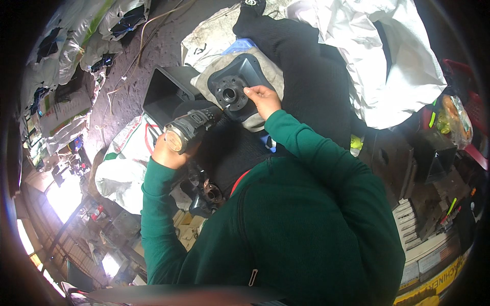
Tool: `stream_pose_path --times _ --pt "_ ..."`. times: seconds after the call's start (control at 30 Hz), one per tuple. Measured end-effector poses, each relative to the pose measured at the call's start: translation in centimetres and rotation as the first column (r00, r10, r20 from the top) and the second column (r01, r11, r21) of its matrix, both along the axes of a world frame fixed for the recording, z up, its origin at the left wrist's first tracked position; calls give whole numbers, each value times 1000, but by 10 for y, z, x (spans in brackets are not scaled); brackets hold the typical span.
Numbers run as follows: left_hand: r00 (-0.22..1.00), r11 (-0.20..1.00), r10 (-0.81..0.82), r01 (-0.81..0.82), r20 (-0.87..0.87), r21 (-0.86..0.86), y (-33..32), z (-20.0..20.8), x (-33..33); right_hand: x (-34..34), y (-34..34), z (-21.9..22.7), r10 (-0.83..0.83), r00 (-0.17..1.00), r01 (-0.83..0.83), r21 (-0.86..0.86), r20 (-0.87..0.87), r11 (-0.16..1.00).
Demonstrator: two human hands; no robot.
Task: The person sits on the floor and uses a cordless impact driver to fasten screws into a dark mechanical housing resting on their lap. They repeatedly pick up screws, align them in the housing, and drive them in with the tool.
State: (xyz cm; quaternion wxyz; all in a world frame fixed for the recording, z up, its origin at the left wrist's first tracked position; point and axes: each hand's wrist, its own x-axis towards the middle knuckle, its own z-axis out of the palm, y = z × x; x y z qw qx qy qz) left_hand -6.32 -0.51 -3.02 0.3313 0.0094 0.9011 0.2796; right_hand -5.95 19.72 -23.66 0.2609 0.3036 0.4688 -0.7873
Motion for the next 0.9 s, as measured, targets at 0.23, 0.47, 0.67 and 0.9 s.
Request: stream_pose_path --times 0.23,0.47,0.67,0.9 --pt "981 955 -167 187 103 -231 16 6 -13 -6 -9 -1 -13 1000 13 25 -7 1000" --pt "996 988 -85 86 17 -128 18 -6 -10 -4 -9 -3 9 999 -7 51 -39 999" --pt "1000 998 -22 21 -12 -54 8 -19 -1 -4 -8 -12 51 991 -37 115 -126 993" --pt "943 994 -108 112 -314 -6 15 0 30 -7 -4 -18 148 962 -86 260 -229 962"
